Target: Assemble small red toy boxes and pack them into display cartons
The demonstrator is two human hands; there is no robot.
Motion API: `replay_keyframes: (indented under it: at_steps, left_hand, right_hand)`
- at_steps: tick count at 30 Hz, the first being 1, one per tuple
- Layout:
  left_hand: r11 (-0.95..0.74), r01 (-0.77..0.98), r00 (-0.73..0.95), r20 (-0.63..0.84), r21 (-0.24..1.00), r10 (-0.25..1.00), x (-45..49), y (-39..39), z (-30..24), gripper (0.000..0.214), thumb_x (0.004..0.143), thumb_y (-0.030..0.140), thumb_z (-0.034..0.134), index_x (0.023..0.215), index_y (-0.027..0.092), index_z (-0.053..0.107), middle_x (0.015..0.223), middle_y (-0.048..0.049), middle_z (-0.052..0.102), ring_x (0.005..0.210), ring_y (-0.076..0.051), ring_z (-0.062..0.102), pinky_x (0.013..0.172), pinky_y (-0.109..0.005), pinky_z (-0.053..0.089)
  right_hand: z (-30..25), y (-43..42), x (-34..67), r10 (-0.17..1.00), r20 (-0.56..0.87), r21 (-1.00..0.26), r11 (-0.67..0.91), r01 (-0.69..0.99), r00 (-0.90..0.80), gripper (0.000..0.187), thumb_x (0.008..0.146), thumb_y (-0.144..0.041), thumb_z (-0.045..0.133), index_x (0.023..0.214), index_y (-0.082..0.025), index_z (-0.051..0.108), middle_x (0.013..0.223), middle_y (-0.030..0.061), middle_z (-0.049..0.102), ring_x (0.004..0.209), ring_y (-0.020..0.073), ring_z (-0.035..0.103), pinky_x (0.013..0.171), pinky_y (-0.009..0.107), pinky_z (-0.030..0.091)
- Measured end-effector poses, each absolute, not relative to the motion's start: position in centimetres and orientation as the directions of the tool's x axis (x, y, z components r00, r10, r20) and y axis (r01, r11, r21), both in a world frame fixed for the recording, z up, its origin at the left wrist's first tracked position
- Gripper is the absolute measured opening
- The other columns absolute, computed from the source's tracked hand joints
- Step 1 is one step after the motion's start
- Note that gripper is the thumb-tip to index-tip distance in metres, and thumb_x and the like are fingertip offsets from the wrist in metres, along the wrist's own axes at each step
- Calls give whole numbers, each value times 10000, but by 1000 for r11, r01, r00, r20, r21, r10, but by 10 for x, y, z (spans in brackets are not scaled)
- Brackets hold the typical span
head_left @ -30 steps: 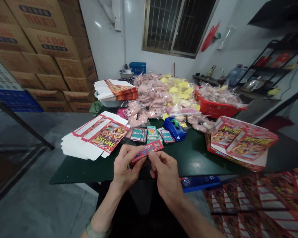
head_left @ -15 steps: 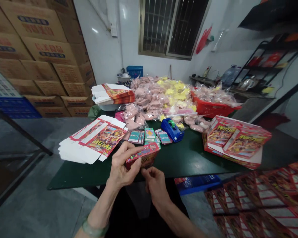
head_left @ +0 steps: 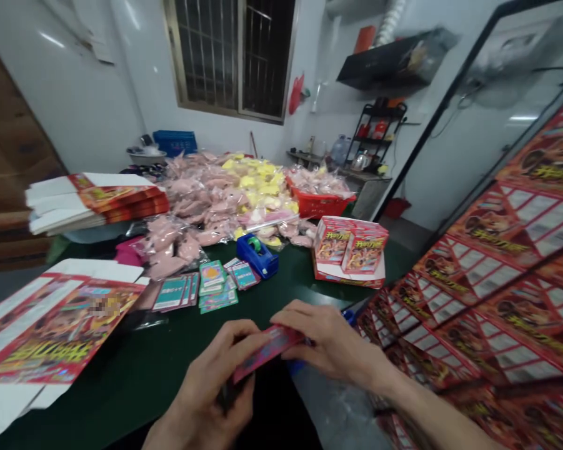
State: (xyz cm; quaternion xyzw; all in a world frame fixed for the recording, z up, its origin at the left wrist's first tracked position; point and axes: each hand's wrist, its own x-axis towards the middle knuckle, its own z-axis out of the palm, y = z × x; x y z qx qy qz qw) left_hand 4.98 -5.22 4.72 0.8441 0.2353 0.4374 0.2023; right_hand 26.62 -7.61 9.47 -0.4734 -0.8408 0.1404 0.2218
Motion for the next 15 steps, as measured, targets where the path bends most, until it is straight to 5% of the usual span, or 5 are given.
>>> replay_keyframes:
  at_steps: [3,8,11,15]
  left_hand:
    - [-776,201,489,625,598,608,72,-39,39,493,802,69,416,1265,241,426,1224,-119,506,1134,-217,525,923,-364,488]
    - [-792,210,600,564,573,567,118,-11,30,505,799,81,441,1277,240,401,1284,-103,477,1177,-196,497,967,-351,463]
    - [-847,208,792,423,489,439,166,6,31,528,765,82,450,1280,182,391,1337,-126,448,1235,-211,441,1027,-383,402]
    - [-889,293,907,191,352,375,232,32,19,651,729,101,472,1351,107,280,1446,-194,317,1344,-287,283,1049,-512,321]
  right_hand:
    - [115,-73,328,894,334,-471,433,769,-298,219,833,-307,595,1025,-209,630,922,45,654,829,163,611,759,271,473]
    - [132,-52,442,869,494,-539,290,791,19,403,704,-474,679,974,-178,638,924,79,662,820,219,609,763,351,486]
    - [131,-30,477,868,497,-531,290,796,16,455,674,-493,687,972,-154,631,967,99,654,853,222,607,789,356,483]
    - [127,2,482,886,440,-368,326,871,-146,347,747,-363,641,1008,-136,625,998,101,644,916,202,603,843,327,462]
